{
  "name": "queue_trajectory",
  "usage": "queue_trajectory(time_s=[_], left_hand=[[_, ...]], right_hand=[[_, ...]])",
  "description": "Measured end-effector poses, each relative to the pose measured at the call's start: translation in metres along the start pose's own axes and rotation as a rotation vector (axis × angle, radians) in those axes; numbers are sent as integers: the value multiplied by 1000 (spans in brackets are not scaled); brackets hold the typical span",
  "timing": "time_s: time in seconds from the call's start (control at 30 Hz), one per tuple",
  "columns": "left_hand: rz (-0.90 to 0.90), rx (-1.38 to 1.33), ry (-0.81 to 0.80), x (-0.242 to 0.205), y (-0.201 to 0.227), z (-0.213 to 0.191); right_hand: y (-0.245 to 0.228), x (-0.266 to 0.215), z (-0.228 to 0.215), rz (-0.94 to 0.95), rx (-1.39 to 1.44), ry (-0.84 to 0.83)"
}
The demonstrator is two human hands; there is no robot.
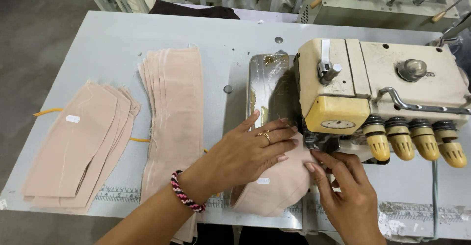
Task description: Sewing small pieces of tan fabric using an industrial overlock sewing machine.
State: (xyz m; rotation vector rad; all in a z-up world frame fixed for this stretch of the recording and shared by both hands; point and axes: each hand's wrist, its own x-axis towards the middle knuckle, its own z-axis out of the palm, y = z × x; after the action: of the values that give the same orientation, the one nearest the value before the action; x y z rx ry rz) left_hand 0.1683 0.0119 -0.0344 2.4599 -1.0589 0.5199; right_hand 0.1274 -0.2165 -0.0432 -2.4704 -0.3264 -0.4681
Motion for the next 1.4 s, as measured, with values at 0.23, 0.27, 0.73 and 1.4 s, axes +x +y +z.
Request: queue_trajectory(time_s=[0.23,0.27,0.73,1.4], left_hand=[[-23,-68,-46,2,-5,-4],[-25,-73,-58,2,-5,-4],[8,-55,-111,4,-15,-4],[-20,-70,-122,8,-20,-4]], right_hand=[[5,-2,4,42,61,-18],[5,-2,4,30,57,-11],[7,-36,18,-84,-10,88],[15,-28,21,-90,-31,82]])
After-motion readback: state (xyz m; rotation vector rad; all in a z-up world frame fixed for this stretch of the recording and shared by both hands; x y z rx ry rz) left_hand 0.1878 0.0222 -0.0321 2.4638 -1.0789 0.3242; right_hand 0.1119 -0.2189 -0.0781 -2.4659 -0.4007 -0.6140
